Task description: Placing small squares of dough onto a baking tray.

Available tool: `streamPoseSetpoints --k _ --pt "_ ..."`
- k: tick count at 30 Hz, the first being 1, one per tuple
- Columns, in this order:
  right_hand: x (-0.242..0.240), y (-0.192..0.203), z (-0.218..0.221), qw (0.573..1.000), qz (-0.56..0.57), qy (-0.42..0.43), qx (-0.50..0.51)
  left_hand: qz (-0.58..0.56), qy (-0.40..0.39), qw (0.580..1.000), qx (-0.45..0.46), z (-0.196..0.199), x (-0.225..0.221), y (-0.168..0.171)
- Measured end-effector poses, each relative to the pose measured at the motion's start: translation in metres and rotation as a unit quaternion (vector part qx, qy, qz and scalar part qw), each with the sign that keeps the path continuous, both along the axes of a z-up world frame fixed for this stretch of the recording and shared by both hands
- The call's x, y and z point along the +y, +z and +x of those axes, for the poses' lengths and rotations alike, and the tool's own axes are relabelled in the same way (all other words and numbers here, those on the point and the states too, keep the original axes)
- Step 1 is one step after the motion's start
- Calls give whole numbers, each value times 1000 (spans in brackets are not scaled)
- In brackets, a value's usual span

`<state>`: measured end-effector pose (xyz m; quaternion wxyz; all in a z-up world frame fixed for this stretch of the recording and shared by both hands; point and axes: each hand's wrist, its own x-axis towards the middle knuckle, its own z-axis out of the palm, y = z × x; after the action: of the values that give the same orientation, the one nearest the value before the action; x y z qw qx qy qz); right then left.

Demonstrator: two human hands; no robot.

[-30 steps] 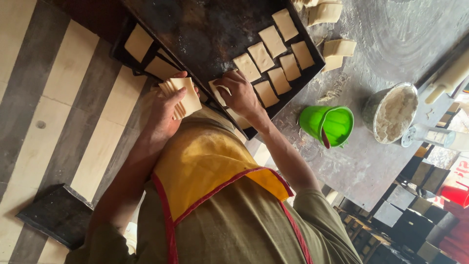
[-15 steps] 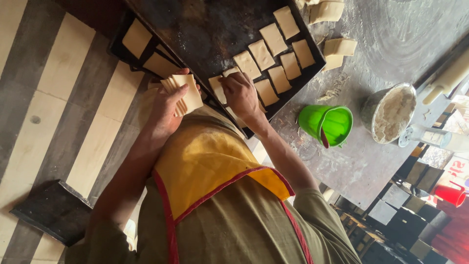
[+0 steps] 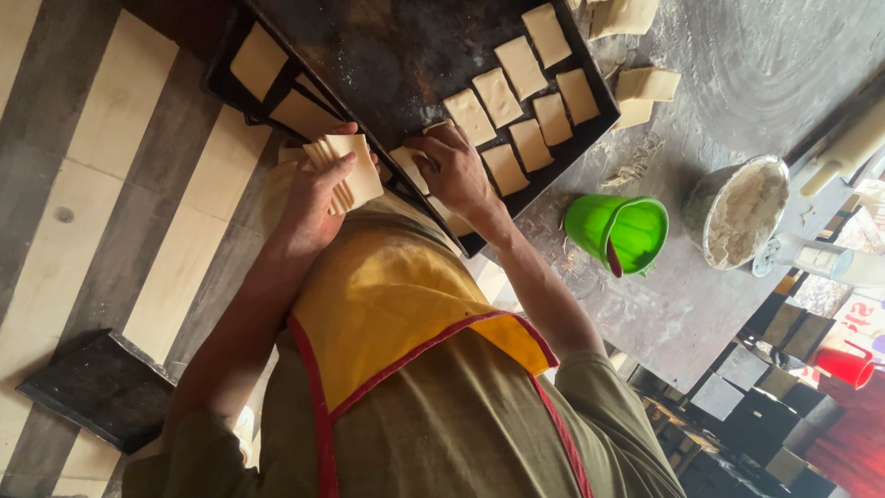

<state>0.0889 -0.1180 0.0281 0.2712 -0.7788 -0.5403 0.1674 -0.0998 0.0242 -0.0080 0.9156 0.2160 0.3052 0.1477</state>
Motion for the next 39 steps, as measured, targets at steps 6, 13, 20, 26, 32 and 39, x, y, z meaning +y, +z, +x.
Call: streamPoseSetpoints --k 6,13,20,26,32,39 --pt "0 19 -6 994 4 -78 80 6 0 998 -70 0 2 12" --pt "21 41 -31 931 10 -121 345 26 -48 994 -95 20 -7 7" --pt "33 -23 -1 831 134 -196 503 34 -6 999 -35 15 -1 2" --pt "67 -34 28 984 32 -144 96 66 46 996 -26 -4 4 -10" --pt "72 -30 19 995 -11 -76 68 34 64 997 9 -14 12 4" --pt "68 -10 5 989 -18 -57 137 27 76 997 -10 -12 12 1"
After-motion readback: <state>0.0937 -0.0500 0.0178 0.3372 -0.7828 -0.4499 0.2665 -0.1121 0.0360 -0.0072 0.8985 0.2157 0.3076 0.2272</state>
